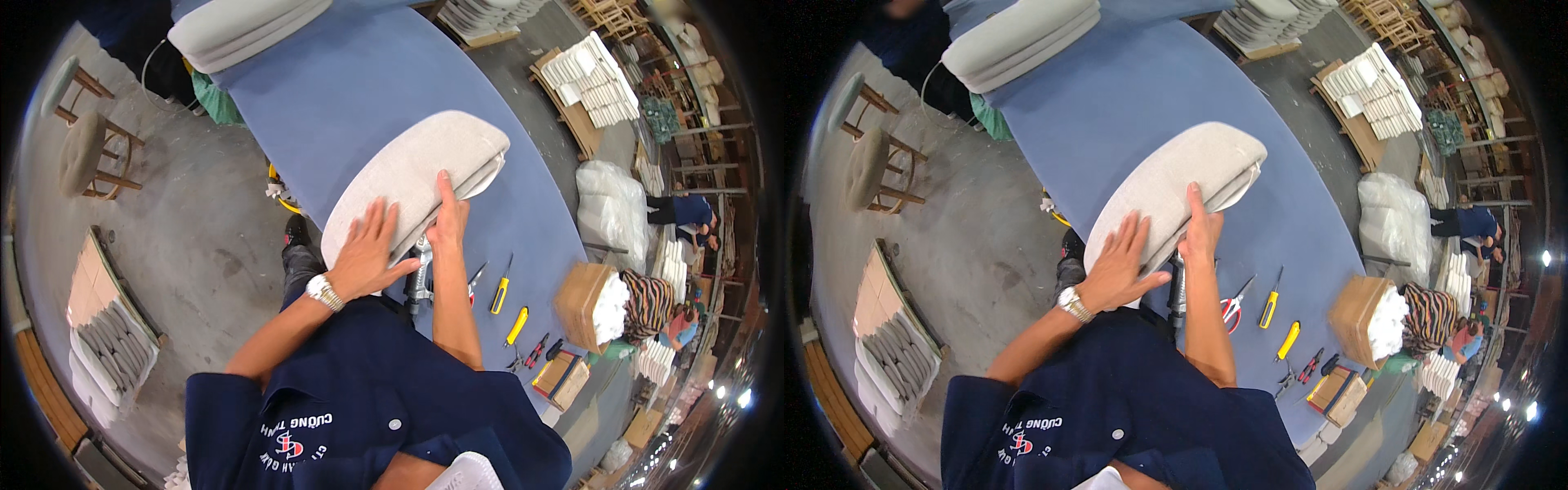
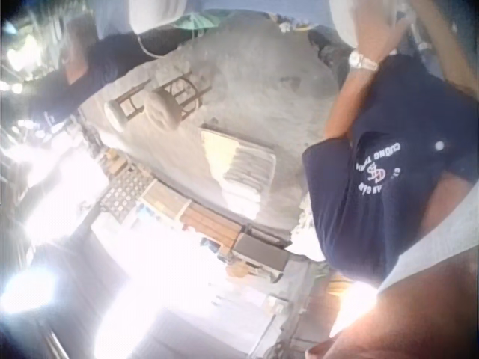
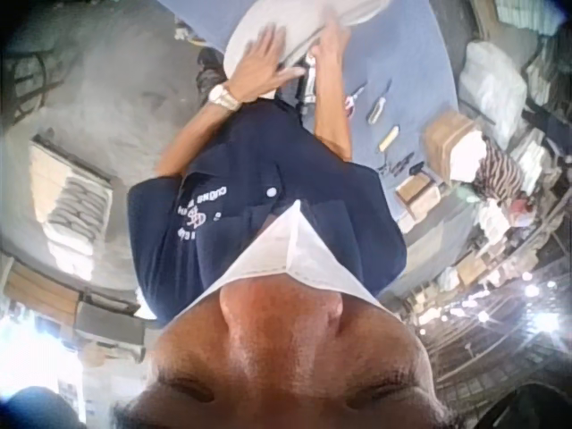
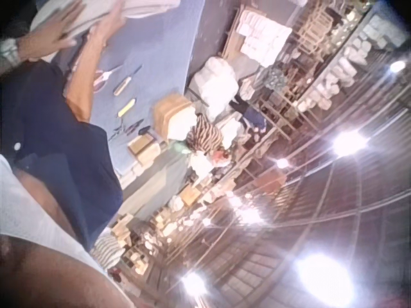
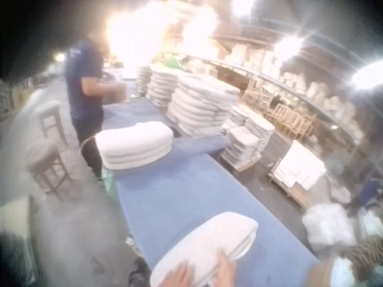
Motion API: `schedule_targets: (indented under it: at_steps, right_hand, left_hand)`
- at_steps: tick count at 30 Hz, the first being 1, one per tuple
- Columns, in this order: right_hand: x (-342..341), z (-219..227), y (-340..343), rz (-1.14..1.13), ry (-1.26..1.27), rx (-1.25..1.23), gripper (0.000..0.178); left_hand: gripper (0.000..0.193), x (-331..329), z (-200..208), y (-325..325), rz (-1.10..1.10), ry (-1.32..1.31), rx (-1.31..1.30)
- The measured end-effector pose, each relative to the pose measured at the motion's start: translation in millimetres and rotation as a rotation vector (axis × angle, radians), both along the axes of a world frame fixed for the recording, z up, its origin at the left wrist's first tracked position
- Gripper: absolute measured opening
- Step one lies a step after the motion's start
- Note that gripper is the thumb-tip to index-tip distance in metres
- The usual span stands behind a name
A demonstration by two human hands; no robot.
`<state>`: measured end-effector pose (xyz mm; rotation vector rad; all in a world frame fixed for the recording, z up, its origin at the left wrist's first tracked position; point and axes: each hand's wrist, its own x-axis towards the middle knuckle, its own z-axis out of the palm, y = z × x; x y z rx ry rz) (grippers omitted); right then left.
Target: The person staples the edges of a white cushion cover using a pneumatic staple gun, then trims excess fabric with a utility knife. The person places the finished cushion on a stack and repeats the process with another cushion cover.
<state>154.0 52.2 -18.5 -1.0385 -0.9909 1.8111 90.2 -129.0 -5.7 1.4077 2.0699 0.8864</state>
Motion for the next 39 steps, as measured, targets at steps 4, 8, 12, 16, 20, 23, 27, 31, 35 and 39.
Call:
schedule_targets:
  at_steps: [4,8,12,16,20,23,27,31,35,39]
  right_hand:
    - [-23.8,43.1,-3.6,0.159,-0.131,0.243,0.058]
    - [-43.3,96.5,-4.9,0.318,0.008,0.434,0.058]
    - [-50.0,146.6,32.8,0.663,-0.414,0.943,0.048]
    - [-64.7,196.6,44.4,1.039,-0.886,1.361,0.046]
    - [-66.8,144.5,50.6,1.218,-0.800,1.287,0.046]
    - [-93.3,61.3,27.4,1.343,-0.786,1.307,0.048]
    - [-59.8,16.1,-10.9,0.860,-0.588,1.546,0.057]
    - [25.0,35.2,-16.1,0.426,-0.451,1.209,0.061]
    - [143.8,-25.0,9.5,0.185,-0.794,0.681,0.045]
    - [274.5,-109.8,25.3,-0.247,-1.121,0.435,0.040]
  left_hand:
    - [0.106,-27.6,10.2,51.5,0.009,0.057,0.292]
    - [0.102,-67.4,52.1,85.9,0.048,0.015,0.604]
    - [0.080,-98.8,83.4,94.4,0.264,-0.105,0.903]
    - [0.071,-152.1,102.5,40.9,0.730,0.473,0.963]
    - [0.087,-149.8,23.9,-26.4,0.405,0.148,0.694]
    - [0.069,-133.7,-126.1,-105.2,0.494,-0.051,0.307]
    - [0.055,-71.1,-109.9,-124.9,0.444,-0.350,0.153]
    - [0.066,-34.6,-49.6,-106.2,0.296,-0.346,-0.091]
    - [0.075,-18.1,-24.7,-78.6,-0.019,-0.176,-0.195]
    - [0.083,0.8,4.5,-55.3,-0.099,-0.081,-0.348]
